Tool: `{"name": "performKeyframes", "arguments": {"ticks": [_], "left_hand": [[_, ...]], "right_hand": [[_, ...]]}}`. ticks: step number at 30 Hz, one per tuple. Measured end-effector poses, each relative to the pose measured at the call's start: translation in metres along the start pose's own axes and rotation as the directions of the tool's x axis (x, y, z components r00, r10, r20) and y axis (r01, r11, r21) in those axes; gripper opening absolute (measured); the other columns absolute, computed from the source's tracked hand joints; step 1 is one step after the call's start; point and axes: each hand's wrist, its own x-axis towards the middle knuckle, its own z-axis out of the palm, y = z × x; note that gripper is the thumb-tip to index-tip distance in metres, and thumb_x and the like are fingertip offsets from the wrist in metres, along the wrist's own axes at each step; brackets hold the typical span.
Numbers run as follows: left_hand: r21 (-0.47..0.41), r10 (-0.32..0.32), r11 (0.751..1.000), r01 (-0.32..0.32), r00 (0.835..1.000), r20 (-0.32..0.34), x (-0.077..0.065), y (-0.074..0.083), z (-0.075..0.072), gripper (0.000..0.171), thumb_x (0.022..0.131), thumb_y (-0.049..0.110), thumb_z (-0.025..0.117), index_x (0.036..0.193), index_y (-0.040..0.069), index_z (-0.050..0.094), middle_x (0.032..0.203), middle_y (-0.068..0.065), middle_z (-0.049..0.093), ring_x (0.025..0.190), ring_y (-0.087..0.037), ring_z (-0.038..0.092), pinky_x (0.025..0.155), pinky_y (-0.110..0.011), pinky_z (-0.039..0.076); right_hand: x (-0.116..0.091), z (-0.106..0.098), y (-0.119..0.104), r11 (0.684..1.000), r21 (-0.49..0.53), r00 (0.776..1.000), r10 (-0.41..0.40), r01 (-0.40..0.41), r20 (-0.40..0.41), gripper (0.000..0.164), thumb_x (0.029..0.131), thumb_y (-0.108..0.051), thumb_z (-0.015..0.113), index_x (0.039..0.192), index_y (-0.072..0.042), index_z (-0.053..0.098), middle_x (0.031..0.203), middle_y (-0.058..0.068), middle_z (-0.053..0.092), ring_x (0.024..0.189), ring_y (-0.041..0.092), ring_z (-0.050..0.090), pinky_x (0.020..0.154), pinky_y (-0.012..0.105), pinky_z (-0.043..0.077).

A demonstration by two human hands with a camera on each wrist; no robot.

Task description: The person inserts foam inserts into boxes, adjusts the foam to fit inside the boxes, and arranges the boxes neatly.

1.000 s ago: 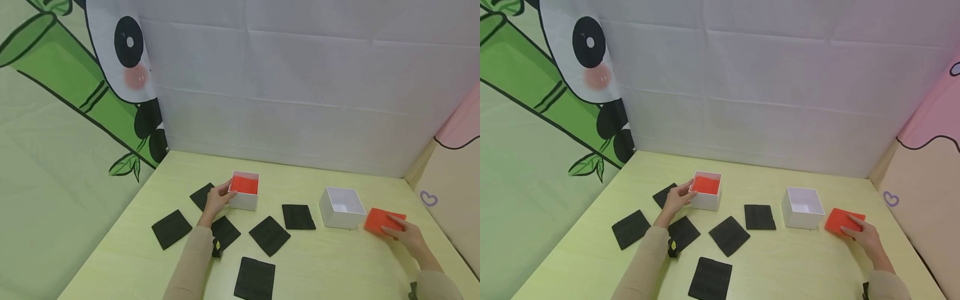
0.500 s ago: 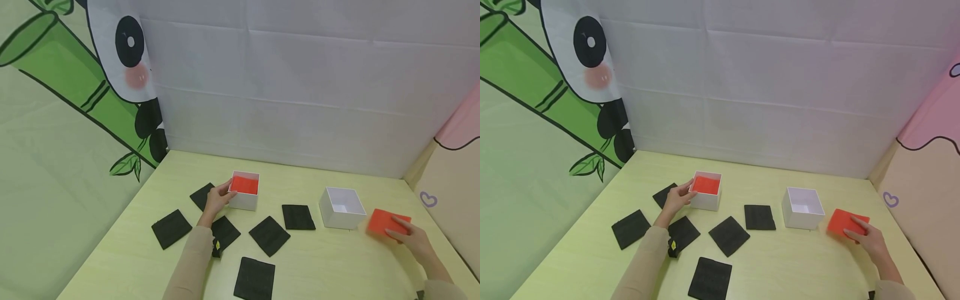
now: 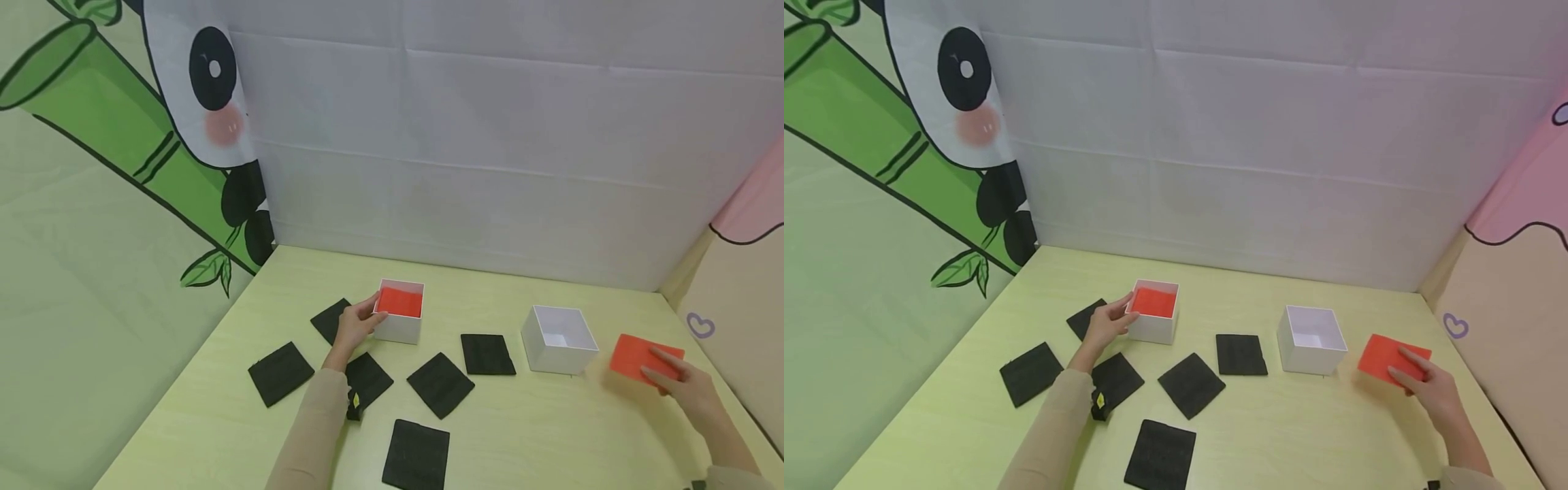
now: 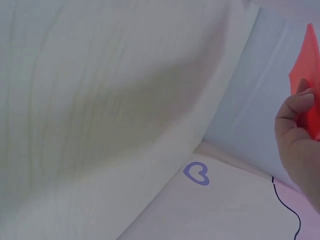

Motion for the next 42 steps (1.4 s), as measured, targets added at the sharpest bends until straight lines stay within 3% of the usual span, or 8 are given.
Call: {"name": "performKeyframes", "arguments": {"ticks": [4,12,22,25,28,36,39,42], "left_hand": [[0.003,0.003,1.0,-0.003,1.0,0.002,0.001,0.0,0.0,0.051,0.08,0.021,0.068,0.128,0.022,0.051,0.122,-0.007,0.055,0.103,-0.02,0.055,0.07,-0.032,0.05],[0.003,0.012,1.0,-0.012,1.0,0.0,0.003,-0.001,0.0,0.051,0.08,0.021,0.068,0.128,0.023,0.052,0.12,-0.006,0.055,0.101,-0.019,0.056,0.066,-0.029,0.05],[0.0,0.002,1.0,-0.002,1.0,0.004,0.002,-0.001,0.001,0.051,0.08,0.022,0.068,0.128,0.023,0.051,0.121,-0.006,0.055,0.102,-0.019,0.056,0.068,-0.031,0.05],[0.0,0.004,1.0,-0.004,1.0,0.003,0.001,-0.002,0.001,0.051,0.08,0.021,0.068,0.128,0.023,0.051,0.121,-0.007,0.055,0.102,-0.02,0.056,0.068,-0.031,0.05],[0.002,0.01,1.0,-0.01,1.0,0.003,0.001,-0.002,0.001,0.052,0.08,0.021,0.068,0.129,0.022,0.051,0.122,-0.007,0.055,0.102,-0.02,0.056,0.068,-0.031,0.05],[0.003,0.009,1.0,-0.009,1.0,-0.003,0.0,-0.002,0.0,0.051,0.079,0.023,0.068,0.128,0.022,0.052,0.12,-0.007,0.055,0.102,-0.019,0.056,0.067,-0.031,0.05],[0.002,0.005,1.0,-0.005,1.0,-0.002,0.0,-0.002,0.0,0.052,0.079,0.023,0.068,0.128,0.023,0.051,0.121,-0.007,0.055,0.102,-0.019,0.056,0.068,-0.031,0.05],[-0.001,0.002,1.0,-0.002,1.0,0.0,0.0,-0.001,0.0,0.051,0.079,0.022,0.068,0.128,0.023,0.051,0.121,-0.007,0.055,0.103,-0.019,0.056,0.069,-0.031,0.05]], "right_hand": [[-0.003,-0.005,-0.005,0.998,0.071,1.0,-0.001,0.001,0.002,0.042,0.086,-0.033,0.059,0.113,-0.059,0.039,0.062,-0.004,0.056,0.057,0.003,0.045,0.048,0.026,0.029],[-0.011,-0.009,-0.014,0.963,0.269,0.999,-0.02,0.007,0.044,0.044,0.087,-0.02,0.06,0.112,-0.054,0.048,0.061,-0.009,0.053,0.056,0.003,0.047,0.045,0.025,0.029],[-0.002,-0.003,0.017,0.892,0.45,0.988,-0.039,-0.032,0.146,0.054,0.085,-0.013,0.061,0.127,-0.044,0.045,0.075,-0.007,0.058,0.063,0.006,0.057,0.056,0.019,0.045],[-0.007,0.0,0.009,0.843,0.537,0.989,-0.049,-0.035,0.14,0.056,0.084,-0.005,0.061,0.129,-0.037,0.047,0.082,-0.006,0.059,0.064,0.009,0.057,0.058,0.019,0.047],[-0.007,0.005,0.011,0.814,0.581,0.983,-0.123,0.023,0.134,0.059,0.085,0.002,0.057,0.133,-0.03,0.044,0.086,-0.007,0.059,0.065,0.01,0.057,0.057,0.02,0.046],[0.013,0.027,0.048,0.717,0.691,0.953,-0.264,0.093,0.146,0.062,0.085,0.007,0.054,0.139,-0.018,0.035,0.105,-0.004,0.052,0.071,0.01,0.06,0.059,0.019,0.048],[0.017,0.033,0.05,0.718,0.688,0.953,-0.268,0.101,0.139,0.062,0.086,0.005,0.054,0.14,-0.015,0.033,0.108,-0.001,0.048,0.072,0.01,0.059,0.059,0.019,0.048],[0.015,0.035,0.038,0.746,0.659,0.955,-0.256,0.097,0.149,0.061,0.086,0.001,0.056,0.139,-0.017,0.034,0.105,-0.001,0.048,0.07,0.011,0.059,0.057,0.02,0.047]]}}
